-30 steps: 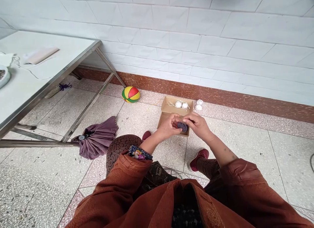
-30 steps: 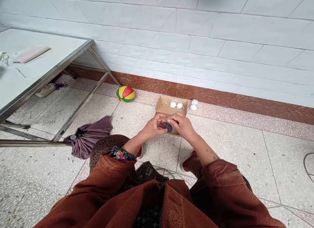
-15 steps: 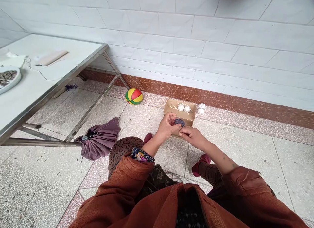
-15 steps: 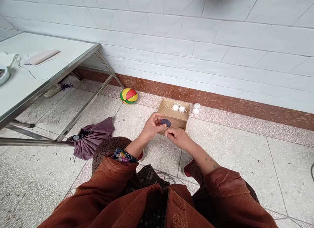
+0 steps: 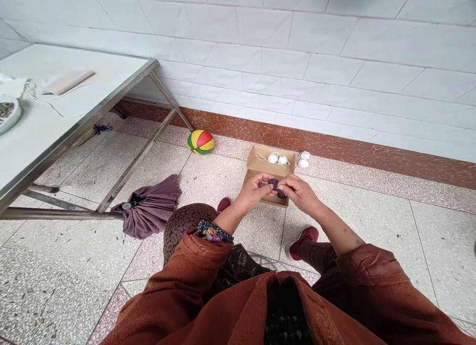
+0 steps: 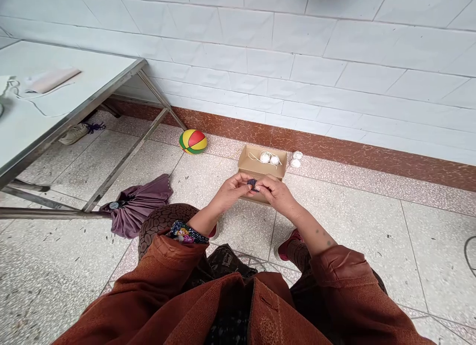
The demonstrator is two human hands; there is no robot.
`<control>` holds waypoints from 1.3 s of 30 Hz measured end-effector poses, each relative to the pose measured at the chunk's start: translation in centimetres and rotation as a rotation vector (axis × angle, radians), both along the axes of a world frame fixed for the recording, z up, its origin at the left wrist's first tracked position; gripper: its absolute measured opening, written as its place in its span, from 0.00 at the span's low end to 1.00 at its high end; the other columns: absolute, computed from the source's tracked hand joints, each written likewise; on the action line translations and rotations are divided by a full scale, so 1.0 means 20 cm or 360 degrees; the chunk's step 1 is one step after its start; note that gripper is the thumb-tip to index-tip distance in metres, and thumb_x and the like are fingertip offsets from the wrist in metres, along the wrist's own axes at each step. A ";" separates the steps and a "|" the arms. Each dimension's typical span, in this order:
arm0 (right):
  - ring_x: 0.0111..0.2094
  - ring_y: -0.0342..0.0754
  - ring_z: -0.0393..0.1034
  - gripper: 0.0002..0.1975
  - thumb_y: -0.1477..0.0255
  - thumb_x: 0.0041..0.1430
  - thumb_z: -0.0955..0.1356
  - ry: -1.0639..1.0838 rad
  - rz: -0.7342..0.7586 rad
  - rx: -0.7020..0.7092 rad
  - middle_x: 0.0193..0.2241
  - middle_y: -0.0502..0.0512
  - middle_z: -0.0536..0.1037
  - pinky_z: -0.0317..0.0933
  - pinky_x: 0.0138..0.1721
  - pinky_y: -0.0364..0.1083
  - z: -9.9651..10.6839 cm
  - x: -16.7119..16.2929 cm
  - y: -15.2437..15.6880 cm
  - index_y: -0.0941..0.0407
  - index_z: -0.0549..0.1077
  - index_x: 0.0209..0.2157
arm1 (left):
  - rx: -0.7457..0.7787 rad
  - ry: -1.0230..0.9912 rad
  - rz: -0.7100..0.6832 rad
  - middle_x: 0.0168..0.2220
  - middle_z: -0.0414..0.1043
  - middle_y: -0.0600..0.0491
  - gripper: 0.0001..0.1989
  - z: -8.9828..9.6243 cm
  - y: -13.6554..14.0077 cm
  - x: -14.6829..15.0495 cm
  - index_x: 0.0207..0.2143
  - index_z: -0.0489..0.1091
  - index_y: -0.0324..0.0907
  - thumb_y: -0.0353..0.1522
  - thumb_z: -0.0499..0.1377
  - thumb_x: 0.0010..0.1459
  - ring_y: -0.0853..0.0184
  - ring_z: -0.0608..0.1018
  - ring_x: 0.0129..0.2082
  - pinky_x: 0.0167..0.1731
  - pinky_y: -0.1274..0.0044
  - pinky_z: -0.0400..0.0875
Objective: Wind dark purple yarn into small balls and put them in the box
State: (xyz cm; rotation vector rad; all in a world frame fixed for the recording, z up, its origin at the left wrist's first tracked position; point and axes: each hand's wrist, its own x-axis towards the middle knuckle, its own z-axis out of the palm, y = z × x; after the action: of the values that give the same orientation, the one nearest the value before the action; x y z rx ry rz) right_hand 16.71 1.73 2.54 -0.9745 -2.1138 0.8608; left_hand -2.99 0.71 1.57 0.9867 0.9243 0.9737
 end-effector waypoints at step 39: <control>0.37 0.48 0.70 0.08 0.67 0.69 0.65 -0.0008 0.0057 -0.0027 0.34 0.54 0.73 0.65 0.40 0.48 0.00 -0.01 0.01 0.52 0.76 0.37 | 0.0054 0.0250 0.0017 0.35 0.72 0.55 0.26 -0.02 -0.02 0.01 0.48 0.67 0.41 0.28 0.69 0.46 0.73 0.73 0.31 0.37 0.76 0.67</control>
State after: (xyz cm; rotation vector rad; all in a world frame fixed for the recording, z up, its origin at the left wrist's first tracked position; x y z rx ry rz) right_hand 16.54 1.99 2.58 -0.9510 -2.1372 0.8964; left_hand -2.77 0.36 1.19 1.0997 1.0470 0.9330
